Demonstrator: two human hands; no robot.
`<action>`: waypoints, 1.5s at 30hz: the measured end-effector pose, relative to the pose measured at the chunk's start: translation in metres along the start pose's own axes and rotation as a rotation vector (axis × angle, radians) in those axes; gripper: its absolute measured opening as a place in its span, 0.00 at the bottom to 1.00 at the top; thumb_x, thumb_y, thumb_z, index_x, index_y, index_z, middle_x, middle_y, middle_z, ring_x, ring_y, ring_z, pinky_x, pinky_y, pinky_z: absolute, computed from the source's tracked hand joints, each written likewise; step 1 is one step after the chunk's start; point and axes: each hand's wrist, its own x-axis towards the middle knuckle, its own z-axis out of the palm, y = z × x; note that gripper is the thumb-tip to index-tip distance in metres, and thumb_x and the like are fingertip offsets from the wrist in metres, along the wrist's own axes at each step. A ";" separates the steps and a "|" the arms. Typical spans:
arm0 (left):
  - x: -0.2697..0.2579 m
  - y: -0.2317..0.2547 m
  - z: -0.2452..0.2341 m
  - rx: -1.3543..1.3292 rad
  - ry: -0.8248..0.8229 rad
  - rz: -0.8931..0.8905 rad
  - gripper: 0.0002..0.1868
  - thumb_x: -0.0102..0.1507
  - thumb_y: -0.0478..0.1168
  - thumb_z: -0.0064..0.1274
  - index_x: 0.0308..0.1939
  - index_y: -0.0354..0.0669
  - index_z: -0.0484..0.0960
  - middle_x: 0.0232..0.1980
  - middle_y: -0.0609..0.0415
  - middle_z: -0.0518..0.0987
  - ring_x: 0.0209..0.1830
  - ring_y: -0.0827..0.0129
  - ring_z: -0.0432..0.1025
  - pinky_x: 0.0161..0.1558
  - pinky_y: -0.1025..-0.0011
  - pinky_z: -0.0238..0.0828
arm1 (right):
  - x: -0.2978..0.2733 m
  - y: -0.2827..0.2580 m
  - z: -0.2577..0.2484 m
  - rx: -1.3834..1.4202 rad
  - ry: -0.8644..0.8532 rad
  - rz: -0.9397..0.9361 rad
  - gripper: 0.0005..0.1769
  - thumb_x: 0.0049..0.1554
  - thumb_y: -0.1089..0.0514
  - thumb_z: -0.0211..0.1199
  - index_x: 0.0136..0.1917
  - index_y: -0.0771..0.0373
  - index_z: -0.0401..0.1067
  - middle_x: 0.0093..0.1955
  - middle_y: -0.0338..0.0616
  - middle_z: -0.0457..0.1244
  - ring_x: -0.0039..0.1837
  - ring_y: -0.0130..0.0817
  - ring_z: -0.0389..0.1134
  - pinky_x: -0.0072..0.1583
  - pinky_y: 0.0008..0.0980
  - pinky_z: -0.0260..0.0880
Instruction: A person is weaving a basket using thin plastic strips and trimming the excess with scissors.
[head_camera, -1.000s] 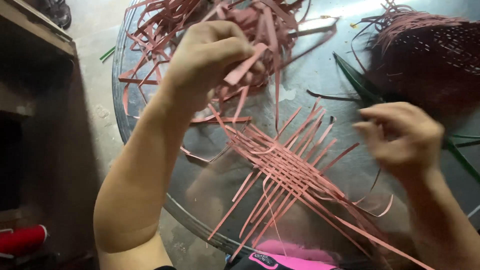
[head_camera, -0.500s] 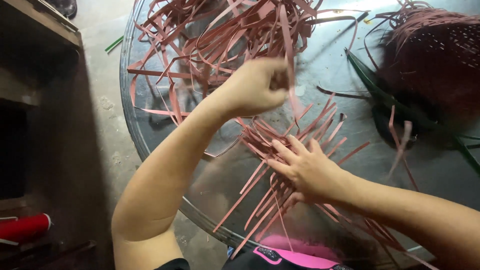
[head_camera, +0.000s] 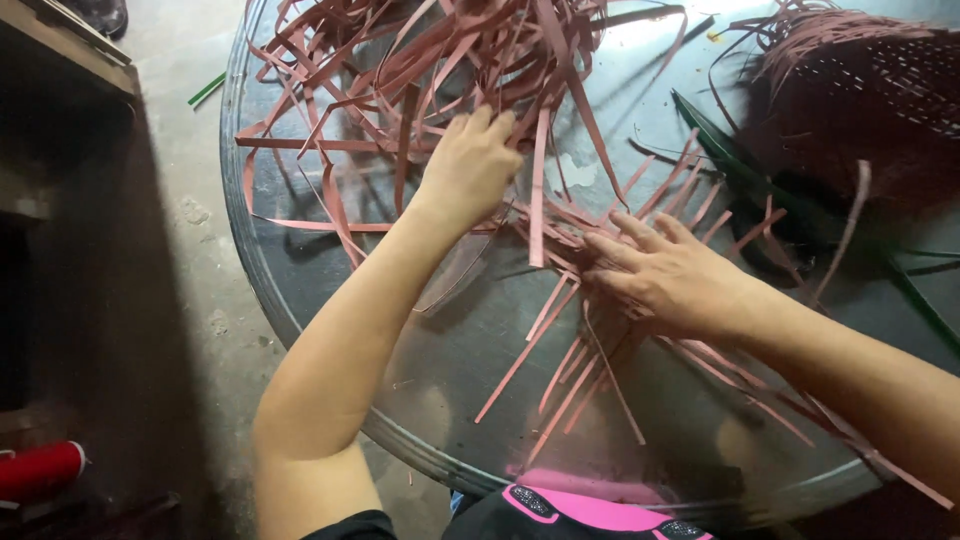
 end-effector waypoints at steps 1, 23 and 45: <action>0.007 -0.001 -0.003 -0.001 0.005 -0.016 0.03 0.46 0.35 0.50 0.21 0.47 0.79 0.47 0.44 0.68 0.48 0.51 0.60 0.46 0.59 0.61 | -0.002 0.003 0.009 -0.016 0.109 -0.033 0.49 0.26 0.35 0.66 0.60 0.43 0.53 0.67 0.43 0.43 0.68 0.49 0.41 0.57 0.52 0.51; -0.104 0.040 -0.080 -0.159 -0.171 -0.267 0.14 0.48 0.49 0.54 0.21 0.45 0.69 0.26 0.51 0.67 0.28 0.59 0.64 0.30 0.67 0.61 | -0.027 -0.011 0.028 0.029 0.223 -0.184 0.29 0.42 0.54 0.48 0.60 0.50 0.54 0.64 0.39 0.49 0.63 0.44 0.49 0.49 0.37 0.59; -0.096 0.101 -0.164 0.243 0.460 0.164 0.07 0.59 0.36 0.37 0.33 0.48 0.73 0.25 0.64 0.64 0.24 0.77 0.61 0.45 0.72 0.62 | -0.014 -0.063 -0.085 0.231 0.679 -0.219 0.13 0.45 0.66 0.50 0.45 0.58 0.65 0.49 0.42 0.61 0.36 0.36 0.63 0.34 0.33 0.62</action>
